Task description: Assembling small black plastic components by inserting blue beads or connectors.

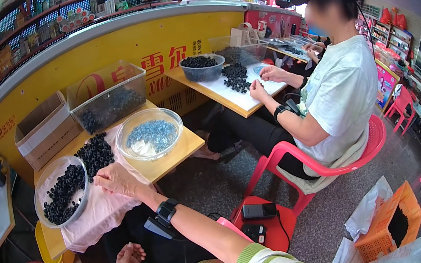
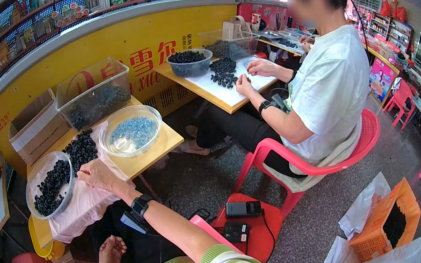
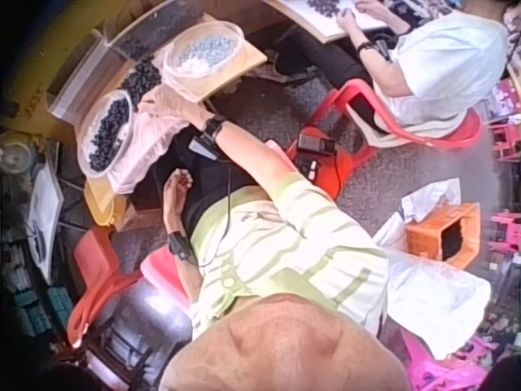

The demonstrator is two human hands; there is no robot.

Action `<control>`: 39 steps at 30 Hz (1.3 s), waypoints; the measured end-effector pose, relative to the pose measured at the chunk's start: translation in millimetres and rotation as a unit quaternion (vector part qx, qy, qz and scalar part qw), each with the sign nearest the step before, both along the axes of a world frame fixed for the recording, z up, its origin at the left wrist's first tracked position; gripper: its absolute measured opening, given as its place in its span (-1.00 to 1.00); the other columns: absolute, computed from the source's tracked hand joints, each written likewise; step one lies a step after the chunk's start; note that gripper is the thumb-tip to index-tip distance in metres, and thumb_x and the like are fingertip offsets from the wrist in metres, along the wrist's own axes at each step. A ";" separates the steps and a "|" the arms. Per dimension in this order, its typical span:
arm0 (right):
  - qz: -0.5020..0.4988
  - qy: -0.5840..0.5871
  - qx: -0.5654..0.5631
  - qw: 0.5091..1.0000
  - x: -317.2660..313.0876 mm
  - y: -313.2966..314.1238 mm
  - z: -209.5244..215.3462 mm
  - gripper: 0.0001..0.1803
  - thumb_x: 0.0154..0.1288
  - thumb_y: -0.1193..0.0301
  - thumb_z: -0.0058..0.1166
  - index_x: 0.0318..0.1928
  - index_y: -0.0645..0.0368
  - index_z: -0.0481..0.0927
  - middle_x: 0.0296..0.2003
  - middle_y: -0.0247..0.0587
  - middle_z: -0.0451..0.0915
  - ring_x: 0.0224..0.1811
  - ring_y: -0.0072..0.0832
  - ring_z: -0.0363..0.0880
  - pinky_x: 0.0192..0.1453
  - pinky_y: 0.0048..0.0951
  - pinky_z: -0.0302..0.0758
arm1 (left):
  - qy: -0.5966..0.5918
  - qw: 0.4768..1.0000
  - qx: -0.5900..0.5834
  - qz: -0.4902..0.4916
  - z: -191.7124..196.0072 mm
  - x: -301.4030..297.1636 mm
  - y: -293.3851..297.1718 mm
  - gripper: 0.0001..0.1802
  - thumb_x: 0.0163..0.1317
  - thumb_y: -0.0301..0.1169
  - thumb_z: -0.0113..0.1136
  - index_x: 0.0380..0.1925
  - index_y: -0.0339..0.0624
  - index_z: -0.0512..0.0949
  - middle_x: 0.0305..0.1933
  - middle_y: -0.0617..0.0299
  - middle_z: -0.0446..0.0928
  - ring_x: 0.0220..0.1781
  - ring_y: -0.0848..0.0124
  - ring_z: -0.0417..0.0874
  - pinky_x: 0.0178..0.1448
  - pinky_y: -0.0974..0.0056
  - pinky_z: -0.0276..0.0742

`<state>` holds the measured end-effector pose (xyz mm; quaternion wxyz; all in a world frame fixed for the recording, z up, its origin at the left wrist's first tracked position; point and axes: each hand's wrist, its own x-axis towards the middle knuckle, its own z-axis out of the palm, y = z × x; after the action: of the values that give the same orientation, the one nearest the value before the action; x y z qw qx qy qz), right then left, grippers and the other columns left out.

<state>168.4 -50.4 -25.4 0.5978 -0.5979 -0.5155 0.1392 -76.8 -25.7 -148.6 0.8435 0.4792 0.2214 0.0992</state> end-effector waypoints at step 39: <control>0.000 0.014 0.005 1.000 -1.8 -0.4 0.3 -0.67 0.31 0.29 0.06 -0.48 0.31 0.61 -0.66 -0.23 0.58 -0.66 -0.56 0.53 -0.52 -0.50 0.46 | -0.003 1.000 -0.003 -0.001 -3.3 -0.7 1.5 -0.68 0.44 -0.21 0.04 -0.27 -0.26 0.57 -0.37 0.17 0.59 -0.35 0.37 0.60 -0.26 0.35 0.49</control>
<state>166.6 -50.8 -25.2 0.6080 -0.5931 -0.5074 0.1454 -77.4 -24.2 -151.9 0.8457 0.4768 0.2181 0.0990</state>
